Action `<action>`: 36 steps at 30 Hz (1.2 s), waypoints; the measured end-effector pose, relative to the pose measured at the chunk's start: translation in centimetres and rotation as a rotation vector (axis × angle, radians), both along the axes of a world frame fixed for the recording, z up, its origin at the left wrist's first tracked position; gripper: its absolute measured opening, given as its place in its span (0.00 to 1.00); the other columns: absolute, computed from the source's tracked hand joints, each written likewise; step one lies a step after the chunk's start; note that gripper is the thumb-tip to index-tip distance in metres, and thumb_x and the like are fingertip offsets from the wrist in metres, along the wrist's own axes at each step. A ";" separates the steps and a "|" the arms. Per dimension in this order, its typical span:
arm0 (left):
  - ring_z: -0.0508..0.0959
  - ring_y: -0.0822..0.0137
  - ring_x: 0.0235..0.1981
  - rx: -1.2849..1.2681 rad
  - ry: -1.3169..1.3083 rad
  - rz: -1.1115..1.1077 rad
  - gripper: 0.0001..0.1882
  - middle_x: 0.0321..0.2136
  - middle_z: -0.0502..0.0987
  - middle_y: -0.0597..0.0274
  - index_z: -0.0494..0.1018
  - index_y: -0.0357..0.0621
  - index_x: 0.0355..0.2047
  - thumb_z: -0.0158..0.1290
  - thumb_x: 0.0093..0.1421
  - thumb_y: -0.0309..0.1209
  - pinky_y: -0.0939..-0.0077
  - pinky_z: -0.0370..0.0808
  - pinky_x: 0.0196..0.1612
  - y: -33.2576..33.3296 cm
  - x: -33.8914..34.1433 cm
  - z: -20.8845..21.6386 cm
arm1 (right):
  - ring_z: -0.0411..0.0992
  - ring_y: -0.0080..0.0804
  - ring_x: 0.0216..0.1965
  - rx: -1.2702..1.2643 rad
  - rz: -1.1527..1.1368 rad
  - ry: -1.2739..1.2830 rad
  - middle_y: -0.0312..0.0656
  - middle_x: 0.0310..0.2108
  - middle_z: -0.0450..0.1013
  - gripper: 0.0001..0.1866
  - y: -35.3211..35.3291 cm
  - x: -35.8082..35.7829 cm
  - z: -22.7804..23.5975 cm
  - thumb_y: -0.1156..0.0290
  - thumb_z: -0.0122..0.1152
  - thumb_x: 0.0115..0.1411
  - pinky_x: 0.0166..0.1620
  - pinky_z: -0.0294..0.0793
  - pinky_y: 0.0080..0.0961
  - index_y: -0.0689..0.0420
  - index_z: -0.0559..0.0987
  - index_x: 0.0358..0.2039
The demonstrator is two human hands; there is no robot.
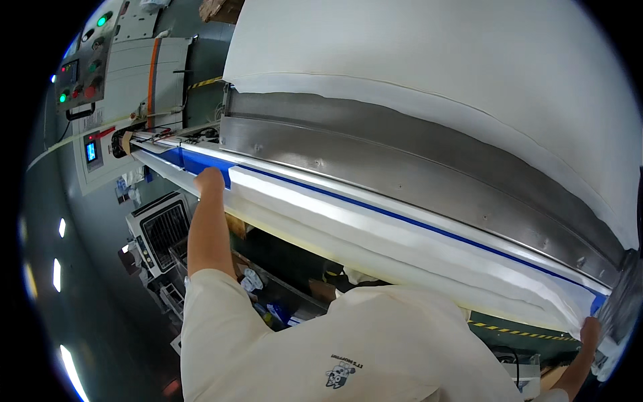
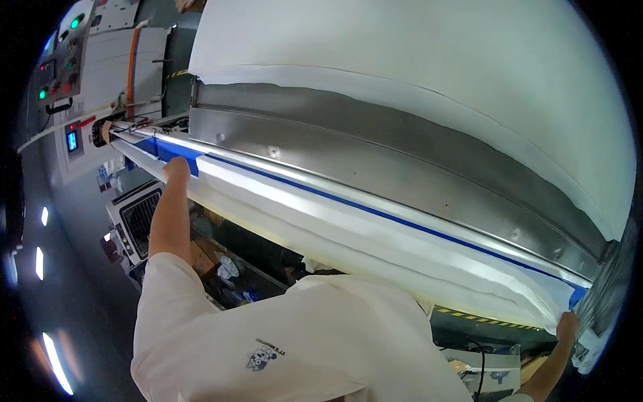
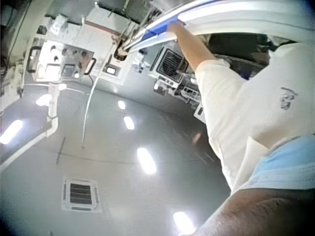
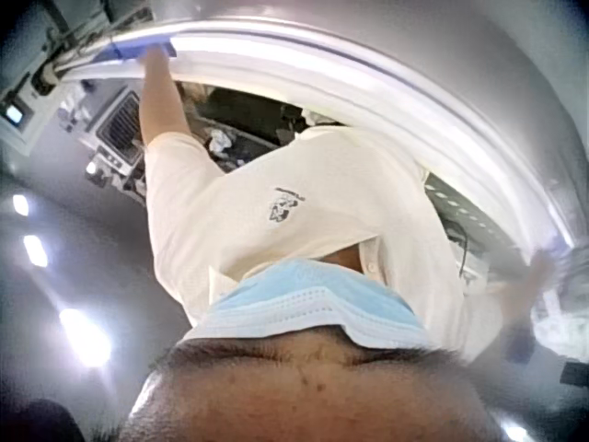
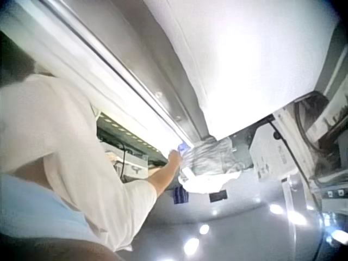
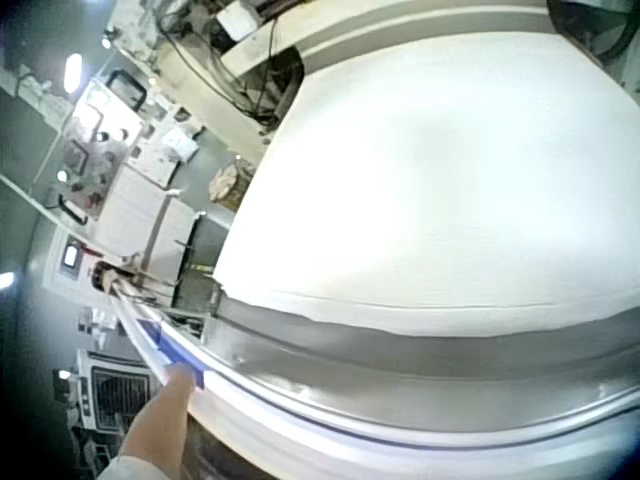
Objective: The person repeatedly folds large white sheets of material on a metal workbench. They align the edges of the sheets and fold them in half, then smooth the folded material with their hands.
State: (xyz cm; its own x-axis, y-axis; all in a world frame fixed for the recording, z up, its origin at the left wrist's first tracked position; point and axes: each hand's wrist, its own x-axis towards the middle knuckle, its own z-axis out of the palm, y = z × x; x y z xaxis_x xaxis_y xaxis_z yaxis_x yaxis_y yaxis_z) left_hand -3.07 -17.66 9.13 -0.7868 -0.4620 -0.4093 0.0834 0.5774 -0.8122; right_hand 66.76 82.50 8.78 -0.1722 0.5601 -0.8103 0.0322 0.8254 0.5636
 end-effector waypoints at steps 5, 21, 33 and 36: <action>0.77 0.54 0.46 0.428 0.261 -0.152 0.22 0.46 0.77 0.55 0.70 0.47 0.52 0.55 0.56 0.35 0.60 0.75 0.46 1.9 0.9 -2.3 | 0.76 0.44 0.36 -0.145 -0.066 -0.080 0.48 0.32 0.77 0.12 -2.5 -2.5 0.7 0.63 0.59 0.45 0.40 0.75 0.36 0.56 0.81 0.27; 0.77 0.55 0.45 0.915 0.474 -0.227 0.18 0.44 0.77 0.56 0.72 0.46 0.51 0.47 0.62 0.35 0.64 0.73 0.48 9.7 5.1 -4.2 | 0.77 0.44 0.34 -0.251 -0.357 -0.083 0.45 0.31 0.79 0.13 -10.1 -11.0 -2.2 0.58 0.62 0.41 0.37 0.76 0.36 0.53 0.83 0.22; 0.70 0.50 0.51 1.299 0.818 -0.538 0.16 0.50 0.72 0.52 0.71 0.42 0.47 0.49 0.59 0.33 0.57 0.65 0.55 16.3 -1.6 -9.1 | 0.75 0.49 0.31 -0.607 -0.261 0.921 0.49 0.28 0.77 0.11 -32.9 -37.8 -0.7 0.63 0.57 0.54 0.35 0.73 0.40 0.57 0.80 0.29; 0.70 0.51 0.51 1.348 0.975 -0.556 0.15 0.48 0.72 0.53 0.72 0.43 0.45 0.49 0.57 0.30 0.58 0.65 0.54 16.1 -0.7 -9.9 | 0.75 0.46 0.32 -0.790 -0.160 0.954 0.47 0.31 0.77 0.11 -41.6 -49.5 -0.4 0.62 0.56 0.57 0.36 0.72 0.39 0.55 0.79 0.34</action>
